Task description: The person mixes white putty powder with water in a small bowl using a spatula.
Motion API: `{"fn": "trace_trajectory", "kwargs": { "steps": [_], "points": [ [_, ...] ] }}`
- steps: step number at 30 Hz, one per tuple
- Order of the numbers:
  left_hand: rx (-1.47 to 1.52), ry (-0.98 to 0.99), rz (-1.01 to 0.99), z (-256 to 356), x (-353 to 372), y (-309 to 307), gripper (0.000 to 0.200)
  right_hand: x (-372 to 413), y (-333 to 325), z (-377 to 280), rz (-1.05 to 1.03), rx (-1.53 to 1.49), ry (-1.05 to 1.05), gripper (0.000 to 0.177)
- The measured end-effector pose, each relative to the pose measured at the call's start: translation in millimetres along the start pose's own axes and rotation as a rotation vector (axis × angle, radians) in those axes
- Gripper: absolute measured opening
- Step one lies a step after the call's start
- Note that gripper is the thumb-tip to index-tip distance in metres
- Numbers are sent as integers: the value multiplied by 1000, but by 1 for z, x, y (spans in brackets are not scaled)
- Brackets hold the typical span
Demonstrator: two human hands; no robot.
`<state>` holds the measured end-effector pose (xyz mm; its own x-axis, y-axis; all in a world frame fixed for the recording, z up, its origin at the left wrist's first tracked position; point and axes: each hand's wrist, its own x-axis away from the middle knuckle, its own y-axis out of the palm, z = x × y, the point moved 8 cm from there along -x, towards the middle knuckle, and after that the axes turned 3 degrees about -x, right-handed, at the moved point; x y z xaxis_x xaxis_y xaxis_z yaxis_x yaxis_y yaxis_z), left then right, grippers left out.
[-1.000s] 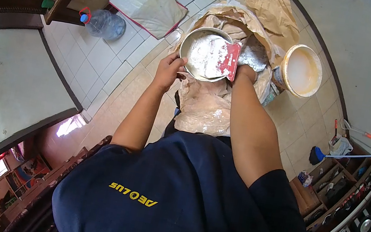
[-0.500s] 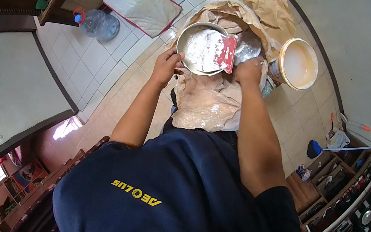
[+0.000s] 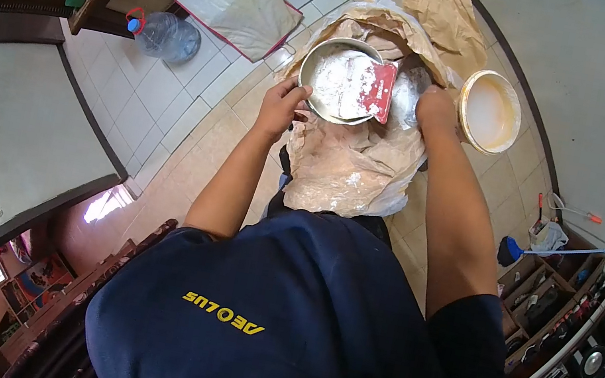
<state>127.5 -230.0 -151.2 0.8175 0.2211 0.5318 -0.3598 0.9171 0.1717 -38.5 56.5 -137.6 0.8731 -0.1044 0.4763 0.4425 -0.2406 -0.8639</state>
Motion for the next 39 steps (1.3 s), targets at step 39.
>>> {"fn": "trace_trajectory", "kwargs": {
  "steps": [39],
  "points": [
    [-20,-38,-2,-2,-7,2,33,-36,92,27,-388,-475,374,19]
  ]
}}
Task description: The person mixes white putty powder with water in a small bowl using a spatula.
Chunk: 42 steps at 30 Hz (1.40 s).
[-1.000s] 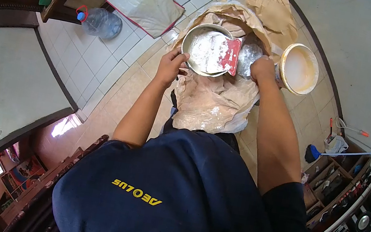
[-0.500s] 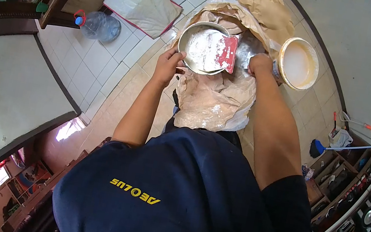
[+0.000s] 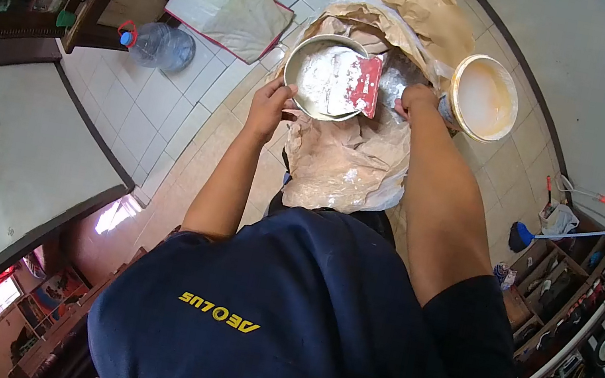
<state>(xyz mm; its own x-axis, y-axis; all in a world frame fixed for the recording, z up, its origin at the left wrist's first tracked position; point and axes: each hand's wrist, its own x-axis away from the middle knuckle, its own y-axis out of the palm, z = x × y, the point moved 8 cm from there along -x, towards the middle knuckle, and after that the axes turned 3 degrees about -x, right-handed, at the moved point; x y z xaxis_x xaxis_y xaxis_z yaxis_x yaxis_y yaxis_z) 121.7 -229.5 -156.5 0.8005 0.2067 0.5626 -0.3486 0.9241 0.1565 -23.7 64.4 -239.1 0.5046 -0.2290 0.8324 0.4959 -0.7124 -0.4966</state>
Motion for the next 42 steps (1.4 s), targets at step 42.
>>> {"fn": "trace_trajectory", "kwargs": {
  "steps": [42],
  "points": [
    [-78,22,9,1,-8,4,28,22,50,37,194,-1039,95,27]
  ]
}}
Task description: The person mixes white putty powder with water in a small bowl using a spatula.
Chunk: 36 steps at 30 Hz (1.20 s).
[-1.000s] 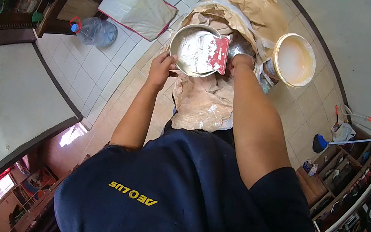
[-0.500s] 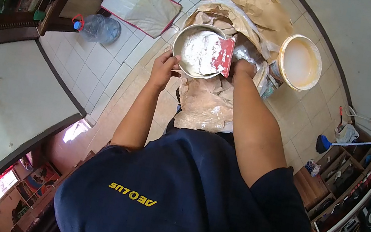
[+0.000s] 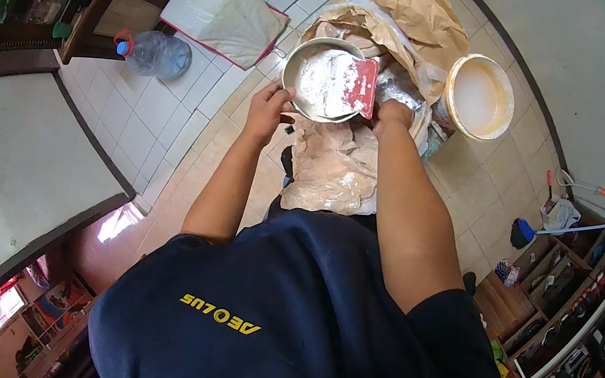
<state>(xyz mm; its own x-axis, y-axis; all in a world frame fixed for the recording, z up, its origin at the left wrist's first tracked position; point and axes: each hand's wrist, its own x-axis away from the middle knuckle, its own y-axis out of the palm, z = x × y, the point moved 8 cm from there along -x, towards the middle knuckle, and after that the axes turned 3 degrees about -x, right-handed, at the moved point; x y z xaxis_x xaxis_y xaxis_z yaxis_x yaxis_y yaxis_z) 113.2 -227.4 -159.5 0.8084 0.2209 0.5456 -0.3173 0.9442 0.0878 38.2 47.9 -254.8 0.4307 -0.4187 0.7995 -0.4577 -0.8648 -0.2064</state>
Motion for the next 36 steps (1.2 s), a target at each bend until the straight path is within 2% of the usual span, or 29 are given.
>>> {"fn": "trace_trajectory", "kwargs": {
  "steps": [1,4,8,10,17,19,21,26,30,33,36],
  "points": [
    [3,4,0,-2,-2,-2,28,24,-3,-8,16,-97,32,27],
    [13,4,-28,-5,-2,-3,32,55,-6,-18,-41,-57,56,25],
    [25,-5,-29,-6,-1,-6,33,65,-6,-20,-104,-67,64,25],
    [26,-6,-45,-8,-3,-5,33,74,-7,-25,-124,87,58,25],
    [37,15,-31,0,7,-6,29,87,-18,-20,-221,21,168,36],
    [39,24,-26,2,8,-7,29,94,-24,-24,-234,108,134,34],
    [89,30,-12,3,13,-9,30,102,-30,-29,-249,114,131,40],
    [114,67,-5,3,18,-18,30,113,-38,-35,-296,109,100,30],
    [104,71,5,0,17,-27,31,127,-49,-44,-402,137,44,30],
    [129,42,32,0,19,-29,33,141,-68,-53,-393,196,-21,27],
    [66,27,24,-2,18,-23,31,153,-76,-73,-431,223,-214,30]
  ]
}}
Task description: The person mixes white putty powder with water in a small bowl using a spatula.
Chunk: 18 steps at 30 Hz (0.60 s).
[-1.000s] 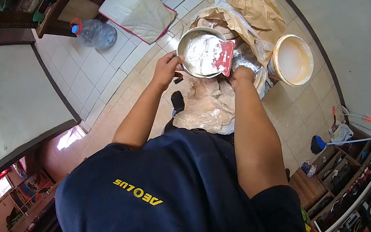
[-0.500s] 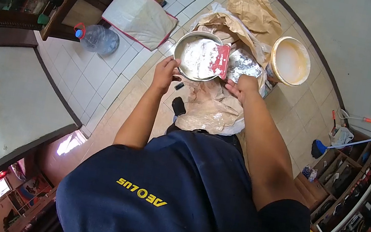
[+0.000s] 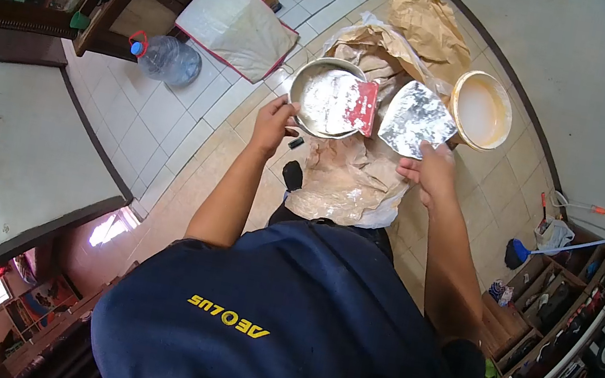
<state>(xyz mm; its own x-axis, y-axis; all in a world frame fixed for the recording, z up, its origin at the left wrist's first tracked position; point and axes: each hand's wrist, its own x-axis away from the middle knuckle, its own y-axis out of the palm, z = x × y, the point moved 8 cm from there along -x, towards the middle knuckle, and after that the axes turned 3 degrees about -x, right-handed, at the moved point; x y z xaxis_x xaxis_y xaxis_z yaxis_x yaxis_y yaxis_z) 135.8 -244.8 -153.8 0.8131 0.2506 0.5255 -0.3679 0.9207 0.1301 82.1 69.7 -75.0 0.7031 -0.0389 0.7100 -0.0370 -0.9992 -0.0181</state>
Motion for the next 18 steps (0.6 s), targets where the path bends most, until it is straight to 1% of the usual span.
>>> {"fn": "trace_trajectory", "kwargs": {
  "steps": [1,3,4,5,7,8,9,11,12,13,15,16,18],
  "points": [
    [-1,-2,4,-2,2,2,31,2,4,0,-3,1,4,30],
    [9,-16,-20,-6,2,11,34,9,17,-20,29,186,-173,28],
    [30,-42,-59,-11,-1,14,38,16,31,-29,78,218,-237,28],
    [29,-46,-57,-16,-4,16,38,10,39,-23,77,217,-232,28],
    [51,-75,-100,-20,-4,27,39,3,63,-30,117,667,-579,27],
    [66,-79,-134,-28,-8,29,38,9,73,-34,197,788,-777,26],
    [61,-81,-130,-31,-8,30,38,6,75,-27,193,785,-774,26],
    [112,-105,-167,-35,-12,37,38,12,79,-28,291,834,-998,25],
    [105,-101,-181,-34,-12,39,38,11,77,-28,284,793,-1047,23],
    [98,-98,-175,-33,-12,40,38,8,74,-25,279,784,-1048,23],
    [125,-110,-170,-34,-8,41,32,15,68,-21,378,775,-1085,23],
    [121,-107,-204,-36,-10,41,34,14,65,-18,390,747,-1021,21],
    [113,-111,-221,-35,-9,41,34,25,67,-15,423,690,-1029,21]
  ]
}}
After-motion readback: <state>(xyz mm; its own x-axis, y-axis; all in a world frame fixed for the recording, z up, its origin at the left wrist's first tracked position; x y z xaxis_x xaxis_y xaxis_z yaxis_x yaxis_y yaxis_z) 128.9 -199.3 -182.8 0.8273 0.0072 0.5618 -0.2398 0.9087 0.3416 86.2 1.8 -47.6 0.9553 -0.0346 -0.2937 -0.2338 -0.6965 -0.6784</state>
